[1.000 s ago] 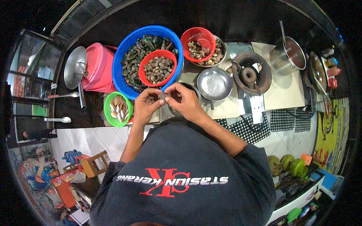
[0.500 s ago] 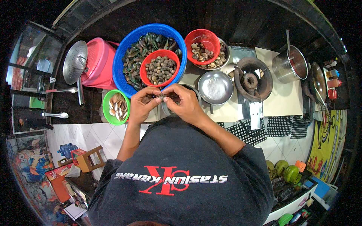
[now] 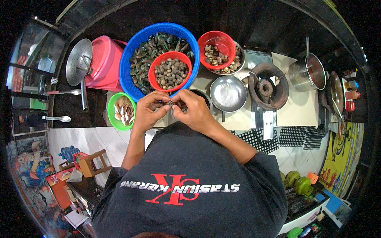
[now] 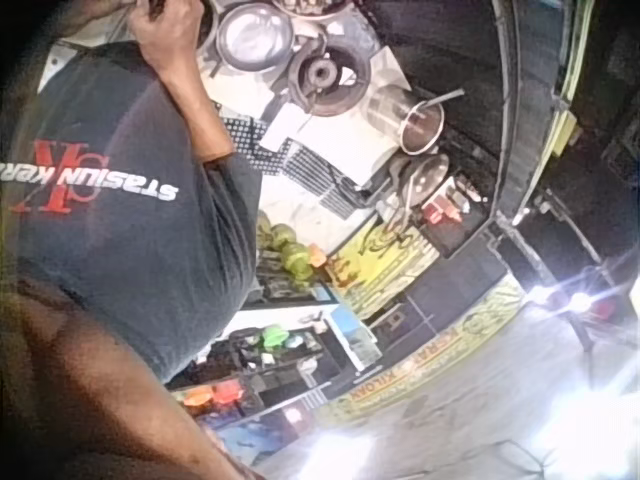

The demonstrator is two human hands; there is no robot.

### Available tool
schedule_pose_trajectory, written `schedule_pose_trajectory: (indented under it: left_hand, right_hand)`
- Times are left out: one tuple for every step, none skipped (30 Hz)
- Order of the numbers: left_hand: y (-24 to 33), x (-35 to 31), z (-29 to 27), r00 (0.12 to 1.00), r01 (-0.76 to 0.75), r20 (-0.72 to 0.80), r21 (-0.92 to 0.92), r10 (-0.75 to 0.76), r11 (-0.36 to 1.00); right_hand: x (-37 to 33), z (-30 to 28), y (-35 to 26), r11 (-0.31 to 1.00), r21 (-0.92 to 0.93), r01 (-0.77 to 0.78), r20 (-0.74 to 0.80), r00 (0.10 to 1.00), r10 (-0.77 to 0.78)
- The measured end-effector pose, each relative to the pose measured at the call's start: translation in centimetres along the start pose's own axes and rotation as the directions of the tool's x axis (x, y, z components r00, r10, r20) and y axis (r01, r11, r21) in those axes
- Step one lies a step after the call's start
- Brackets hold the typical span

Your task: The person stands at a food stall counter and repeatedly picks up small clams from a red bowl, uses a small tool to pry them open, and places the opened clams into a metal bowl. The person continues this process throughout the clip.

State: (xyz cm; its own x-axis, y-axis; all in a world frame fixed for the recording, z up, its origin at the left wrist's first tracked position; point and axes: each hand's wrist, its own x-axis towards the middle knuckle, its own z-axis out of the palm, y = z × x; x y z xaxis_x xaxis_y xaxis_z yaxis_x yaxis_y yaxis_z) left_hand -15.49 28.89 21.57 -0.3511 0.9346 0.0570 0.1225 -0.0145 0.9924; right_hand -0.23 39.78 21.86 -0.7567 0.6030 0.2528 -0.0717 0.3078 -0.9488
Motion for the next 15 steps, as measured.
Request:
schedule_pose_trajectory:
  left_hand:
    - [0.2, 0.0, 0.1, 1.0, -0.003, -0.007, 0.017, 0.004, 1.0]
    - [0.2, 0.0, 0.2, 1.0, -0.007, -0.013, 0.034, 0.007, 0.999]
    - [0.1, -0.1, 0.3, 1.0, -0.007, -0.023, 0.03, 0.008, 1.0]
    - [0.1, -0.1, 0.4, 0.999, -0.009, -0.032, 0.027, 0.01, 1.0]
    - [0.0, -0.1, 0.5, 0.999, -0.011, -0.041, 0.023, 0.012, 1.0]
    - [-0.1, -0.1, 0.5, 0.999, -0.011, -0.045, 0.03, 0.013, 0.999]
    - [-0.3, -0.1, 0.5, 0.999, -0.012, -0.049, 0.038, 0.014, 0.999]
    - [-0.4, 0.0, 0.5, 0.999, -0.013, -0.052, 0.045, 0.015, 0.999]
    - [-0.4, 0.0, 0.6, 0.998, -0.008, -0.058, 0.037, 0.01, 0.999]
    - [-0.5, 0.0, 0.7, 0.998, -0.004, -0.063, 0.03, 0.006, 1.0]
    - [-0.5, 0.0, 0.7, 0.998, -0.001, -0.069, 0.023, 0.002, 1.0]
    - [-0.5, -0.1, 0.7, 0.998, 0.005, -0.059, -0.001, -0.005, 1.0]
    - [-0.6, -0.1, 0.6, 0.999, 0.011, -0.047, -0.025, -0.012, 1.0]
    - [-0.6, -0.1, 0.6, 0.999, 0.017, -0.036, -0.049, -0.018, 0.999]
    - [-0.5, -0.2, 0.7, 0.999, 0.019, -0.035, -0.038, -0.02, 0.999]
  right_hand:
    - [0.0, 0.0, 0.0, 1.0, -0.009, 0.005, 0.004, 1.0, -0.005]
    - [0.0, 0.0, 0.0, 1.0, -0.019, 0.01, 0.007, 1.0, -0.01]
    - [0.0, -0.1, 0.0, 1.0, -0.025, 0.014, 0.008, 1.0, -0.014]
    - [0.0, 0.0, 0.0, 0.999, -0.032, 0.02, 0.008, 1.0, -0.019]
    - [0.0, -0.1, 0.0, 0.999, -0.038, 0.025, 0.008, 1.0, -0.025]
    - [0.0, 0.0, 0.1, 0.998, -0.042, 0.04, 0.009, 0.999, -0.04]
    - [0.0, 0.0, 0.3, 0.997, -0.045, 0.055, 0.01, 0.998, -0.055]
    - [0.1, 0.0, 0.5, 0.996, -0.048, 0.071, 0.011, 0.997, -0.07]
    - [0.1, 0.0, 0.6, 0.996, -0.045, 0.072, 0.013, 0.997, -0.071]
    - [0.1, 0.0, 0.7, 0.996, -0.042, 0.074, 0.015, 0.997, -0.073]
    - [0.1, 0.0, 0.9, 0.996, -0.038, 0.076, 0.016, 0.997, -0.075]
    - [0.1, -0.1, 1.1, 0.999, -0.026, 0.043, 0.023, 0.999, -0.043]
    - [0.0, -0.3, 1.4, 1.0, -0.014, 0.011, 0.029, 1.0, -0.011]
    - [0.0, -0.4, 1.6, 1.0, -0.002, -0.021, 0.036, 0.999, 0.021]
    - [0.0, -0.6, 1.8, 0.999, -0.005, -0.034, 0.046, 0.998, 0.034]
